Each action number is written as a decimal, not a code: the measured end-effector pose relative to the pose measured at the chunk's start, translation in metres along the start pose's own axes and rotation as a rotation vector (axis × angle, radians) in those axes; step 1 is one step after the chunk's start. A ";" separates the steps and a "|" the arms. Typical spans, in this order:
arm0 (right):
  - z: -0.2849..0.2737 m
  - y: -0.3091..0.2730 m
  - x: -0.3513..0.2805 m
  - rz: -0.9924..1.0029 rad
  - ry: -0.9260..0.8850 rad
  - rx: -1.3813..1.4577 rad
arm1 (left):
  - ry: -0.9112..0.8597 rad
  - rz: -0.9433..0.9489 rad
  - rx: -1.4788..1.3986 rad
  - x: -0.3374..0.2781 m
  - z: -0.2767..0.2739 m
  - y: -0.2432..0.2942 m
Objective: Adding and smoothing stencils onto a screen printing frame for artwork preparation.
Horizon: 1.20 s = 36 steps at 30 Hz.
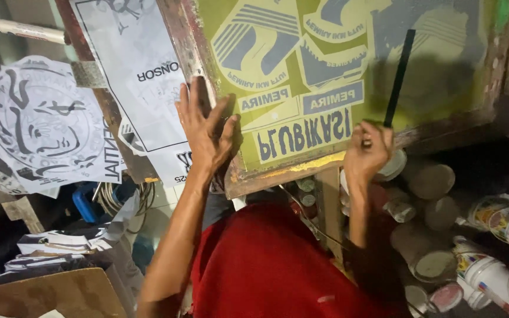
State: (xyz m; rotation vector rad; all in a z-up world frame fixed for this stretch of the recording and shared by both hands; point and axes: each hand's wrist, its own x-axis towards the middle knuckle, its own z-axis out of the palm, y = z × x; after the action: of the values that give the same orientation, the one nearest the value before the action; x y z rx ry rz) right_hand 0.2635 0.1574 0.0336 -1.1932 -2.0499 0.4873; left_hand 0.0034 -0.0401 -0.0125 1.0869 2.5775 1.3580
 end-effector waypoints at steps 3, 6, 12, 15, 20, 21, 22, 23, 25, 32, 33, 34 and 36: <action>0.013 0.009 -0.012 -0.051 -0.120 0.089 | -0.027 0.033 -0.001 0.002 0.003 0.010; 0.041 -0.043 0.008 -0.171 -0.171 0.152 | -0.064 0.061 0.038 -0.003 0.009 0.006; 0.082 -0.080 0.021 -0.469 -0.237 0.093 | -0.079 0.069 0.037 -0.002 0.007 0.007; 0.083 -0.078 0.019 -0.457 -0.278 0.051 | -0.075 0.062 0.039 -0.003 0.006 0.008; 0.028 0.012 -0.006 -0.263 -0.149 -0.004 | -0.085 0.003 -0.066 -0.009 -0.010 0.008; 0.011 0.040 -0.013 -0.159 -0.041 -0.046 | -0.105 0.001 -0.083 -0.011 -0.014 0.008; -0.004 0.051 -0.016 -0.162 -0.046 -0.047 | -0.103 -0.003 -0.083 -0.013 -0.014 0.006; -0.018 0.062 -0.019 -0.143 -0.036 -0.156 | -0.135 0.022 -0.085 -0.016 -0.015 0.004; -0.037 0.082 -0.025 -0.124 -0.028 -0.267 | -0.168 0.045 -0.088 -0.021 -0.015 0.003; -0.035 0.094 -0.008 -0.003 0.010 -0.251 | -0.196 0.027 -0.046 -0.021 -0.010 0.003; -0.035 0.105 -0.007 -0.023 0.016 -0.262 | -0.189 0.009 -0.047 -0.023 -0.009 0.003; -0.033 0.107 -0.006 -0.023 0.018 -0.260 | -0.187 0.011 -0.047 -0.023 -0.009 0.001; -0.032 0.112 -0.004 0.019 -0.027 -0.209 | -0.219 0.054 -0.023 -0.024 -0.008 -0.001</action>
State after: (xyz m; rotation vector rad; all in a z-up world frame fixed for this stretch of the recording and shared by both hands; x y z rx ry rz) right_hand 0.3552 0.2099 -0.0159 -1.3343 -2.1554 0.3043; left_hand 0.0186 -0.0604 -0.0154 1.2342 2.3884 1.1995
